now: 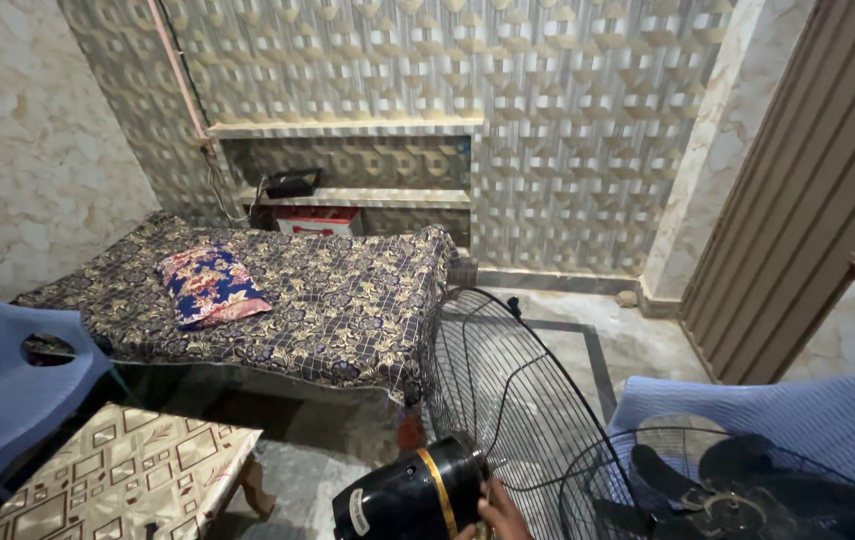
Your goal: The person uses a green-handled screwdriver to tighten screws on the rear motor housing of a standing fan. They repeatedly adjust the screwdriver and reposition their hands to secure the housing to the fan's neck.
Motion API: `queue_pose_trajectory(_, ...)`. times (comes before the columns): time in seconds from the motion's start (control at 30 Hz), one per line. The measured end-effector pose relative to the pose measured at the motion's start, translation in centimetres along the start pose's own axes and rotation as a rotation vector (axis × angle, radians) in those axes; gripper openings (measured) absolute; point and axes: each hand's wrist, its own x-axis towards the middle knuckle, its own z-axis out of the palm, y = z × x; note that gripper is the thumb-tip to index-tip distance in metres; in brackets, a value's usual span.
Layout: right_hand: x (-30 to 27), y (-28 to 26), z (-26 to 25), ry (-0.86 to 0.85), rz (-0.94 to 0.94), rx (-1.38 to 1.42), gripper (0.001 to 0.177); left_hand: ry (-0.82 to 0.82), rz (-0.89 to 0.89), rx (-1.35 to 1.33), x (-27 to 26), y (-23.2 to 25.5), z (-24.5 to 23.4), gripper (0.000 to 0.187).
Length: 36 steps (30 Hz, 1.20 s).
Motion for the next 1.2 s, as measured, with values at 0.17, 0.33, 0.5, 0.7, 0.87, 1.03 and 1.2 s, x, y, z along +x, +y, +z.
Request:
queue_pose_trajectory(0.17,-7.3,-13.6,2.0,0.05,-0.576,-0.589,0.052,-0.058,-0.027,-0.083,0.6,-3.5,-0.4,0.044)
queue_pose_trajectory(0.33,-9.9,-25.8,2.4,-0.181,-0.511,-1.04,0.05,0.086,-0.042,-0.16,-4.7,-1.2,0.8,0.046)
queue_pose_trajectory(0.5,-11.0,-26.3,2.0,-0.323,-0.39,-0.968,0.054,0.156,-0.263,-0.251,-13.3,4.5,0.0,0.044)
queue_pose_trajectory(0.7,-11.1,-18.2,1.5,-0.206,-0.266,-0.614,0.055,0.276,0.154,-0.049,-15.2,7.9,-2.4,0.039)
queue_pose_trajectory(0.87,-9.4,-12.9,0.5,-0.124,-0.107,-0.613,0.059,0.135,-0.213,-0.379,-15.8,9.4,-2.5,0.036)
queue_pose_trajectory(1.03,-9.2,-10.2,0.0,-0.123,-0.099,-0.512,0.064,0.11,-0.198,-0.335,-16.1,10.0,-2.3,0.038)
queue_pose_trajectory(1.2,-8.3,-8.1,0.2,-0.068,0.176,-0.421,0.065,0.152,-0.162,-0.318,-15.1,7.6,-1.4,0.037)
